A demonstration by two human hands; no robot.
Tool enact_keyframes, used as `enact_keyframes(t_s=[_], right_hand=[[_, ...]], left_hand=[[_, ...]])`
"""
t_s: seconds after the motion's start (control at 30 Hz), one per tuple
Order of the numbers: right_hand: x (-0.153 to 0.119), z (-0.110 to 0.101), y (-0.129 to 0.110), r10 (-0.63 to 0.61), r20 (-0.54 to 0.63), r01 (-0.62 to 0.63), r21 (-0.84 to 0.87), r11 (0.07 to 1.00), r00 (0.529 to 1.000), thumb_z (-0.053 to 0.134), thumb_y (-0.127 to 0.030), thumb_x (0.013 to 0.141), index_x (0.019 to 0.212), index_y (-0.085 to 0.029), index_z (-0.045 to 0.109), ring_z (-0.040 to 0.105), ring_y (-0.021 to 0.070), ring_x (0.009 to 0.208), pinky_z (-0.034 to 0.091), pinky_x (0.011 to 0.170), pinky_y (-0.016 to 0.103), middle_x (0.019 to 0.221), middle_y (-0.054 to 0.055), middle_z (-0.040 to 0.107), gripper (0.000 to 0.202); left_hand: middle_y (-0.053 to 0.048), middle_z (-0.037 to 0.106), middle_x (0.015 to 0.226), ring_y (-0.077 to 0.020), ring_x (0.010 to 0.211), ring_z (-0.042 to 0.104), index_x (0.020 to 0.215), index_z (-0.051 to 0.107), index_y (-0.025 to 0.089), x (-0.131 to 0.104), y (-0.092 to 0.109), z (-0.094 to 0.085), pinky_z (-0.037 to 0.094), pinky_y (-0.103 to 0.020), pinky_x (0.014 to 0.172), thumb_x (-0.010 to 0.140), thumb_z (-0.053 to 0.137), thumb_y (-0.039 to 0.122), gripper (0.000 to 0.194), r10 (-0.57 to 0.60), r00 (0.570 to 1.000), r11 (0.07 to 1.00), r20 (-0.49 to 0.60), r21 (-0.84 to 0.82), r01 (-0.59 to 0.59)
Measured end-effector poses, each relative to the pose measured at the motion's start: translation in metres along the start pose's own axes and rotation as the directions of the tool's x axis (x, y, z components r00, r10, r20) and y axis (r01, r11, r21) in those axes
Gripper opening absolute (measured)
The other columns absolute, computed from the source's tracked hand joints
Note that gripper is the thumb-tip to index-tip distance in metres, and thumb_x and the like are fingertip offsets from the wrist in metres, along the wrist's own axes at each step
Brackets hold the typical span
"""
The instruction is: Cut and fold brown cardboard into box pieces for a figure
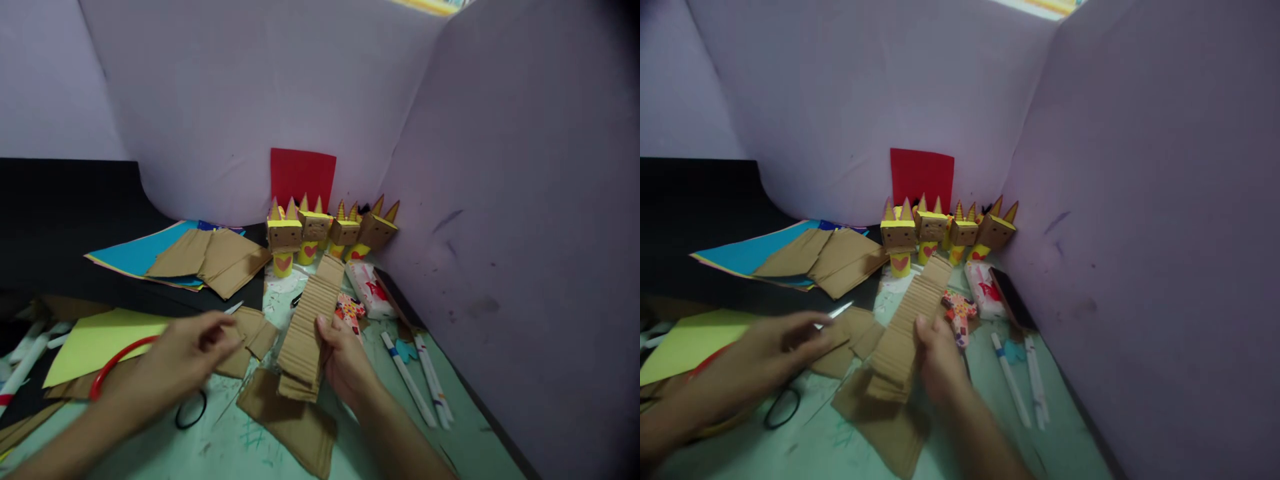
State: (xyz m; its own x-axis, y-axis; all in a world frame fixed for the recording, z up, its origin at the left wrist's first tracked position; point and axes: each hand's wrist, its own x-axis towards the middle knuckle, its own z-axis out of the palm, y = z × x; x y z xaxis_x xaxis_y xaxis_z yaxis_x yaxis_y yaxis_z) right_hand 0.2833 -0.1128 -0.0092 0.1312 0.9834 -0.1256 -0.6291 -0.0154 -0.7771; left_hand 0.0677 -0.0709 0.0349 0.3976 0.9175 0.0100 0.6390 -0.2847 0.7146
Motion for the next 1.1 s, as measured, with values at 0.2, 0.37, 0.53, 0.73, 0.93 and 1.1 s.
enact_keyframes(t_s=[0.2,0.37,0.53,0.73,0.93,1.1], right_hand=[[-0.01,0.012,0.004,-0.012,0.083,0.01,0.024,1.0,0.996,0.07,-0.033,0.066,0.094,-0.02,0.06,0.063,0.0258,0.096,0.05,0.082,0.039,0.096,0.006,0.07,0.033],[-0.01,0.012,0.003,-0.018,0.077,0.017,0.007,1.0,0.997,0.073,-0.036,0.063,0.084,-0.019,0.06,0.063,0.0252,0.095,0.049,0.082,0.037,0.093,0.006,0.071,0.029],[-0.009,0.003,0.003,0.064,0.143,-0.041,-0.163,0.986,0.988,0.075,-0.03,0.064,0.088,-0.017,0.062,0.065,0.0214,0.085,0.048,0.08,0.034,0.087,0.005,0.071,0.03],[-0.006,-0.004,0.005,0.019,0.032,-0.009,-0.277,0.961,0.999,0.076,-0.027,0.06,0.083,-0.016,0.063,0.064,0.019,0.071,0.048,0.07,0.033,0.08,0.003,0.07,0.029],[-0.004,-0.003,0.005,-0.009,0.041,0.019,-0.27,0.963,0.999,0.076,-0.027,0.06,0.083,-0.015,0.063,0.064,0.0205,0.074,0.049,0.071,0.034,0.081,0.004,0.07,0.029],[-0.004,-0.002,0.003,0.012,0.068,0.0,-0.172,0.985,0.998,0.075,-0.025,0.062,0.085,-0.016,0.064,0.066,0.023,0.081,0.051,0.074,0.035,0.08,0.004,0.07,0.028]], left_hand=[[-0.002,0.058,0.055,-0.0098,0.039,0.047,0.076,0.058,0.012,0.004,0.023,0.076,0.037,-0.02,0.037,0.065,0.053,0.068,0.058,-0.04,0.898,0.807,0.438,-0.516,0.288],[0.003,0.052,0.042,-0.0072,0.028,0.039,0.071,0.053,0.015,0.004,0.017,0.087,0.029,-0.017,0.028,0.063,0.058,0.063,0.049,-0.081,0.919,0.76,0.387,-0.572,0.308],[0.005,0.049,0.047,-0.004,0.032,0.037,0.067,0.054,0.014,0.005,0.016,0.085,0.027,-0.015,0.031,0.063,0.064,0.05,0.038,-0.1,0.943,0.72,0.316,-0.631,0.288],[0.008,0.044,0.037,-0.0045,0.029,0.035,0.065,0.053,0.015,0.005,0.014,0.082,0.024,-0.015,0.029,0.063,0.065,0.052,0.039,-0.095,0.936,0.734,0.339,-0.612,0.296],[0.001,0.058,0.048,-0.0066,0.033,0.045,0.073,0.052,0.015,0.004,0.01,0.083,0.032,-0.016,0.034,0.065,0.061,0.052,0.039,-0.062,0.924,0.72,0.378,-0.624,0.304],[0.002,0.057,0.05,-0.0082,0.038,0.047,0.081,0.055,0.014,0.0,0.016,0.077,0.038,-0.019,0.04,0.062,0.066,0.042,0.035,0.016,0.936,0.719,0.351,-0.655,0.233]])
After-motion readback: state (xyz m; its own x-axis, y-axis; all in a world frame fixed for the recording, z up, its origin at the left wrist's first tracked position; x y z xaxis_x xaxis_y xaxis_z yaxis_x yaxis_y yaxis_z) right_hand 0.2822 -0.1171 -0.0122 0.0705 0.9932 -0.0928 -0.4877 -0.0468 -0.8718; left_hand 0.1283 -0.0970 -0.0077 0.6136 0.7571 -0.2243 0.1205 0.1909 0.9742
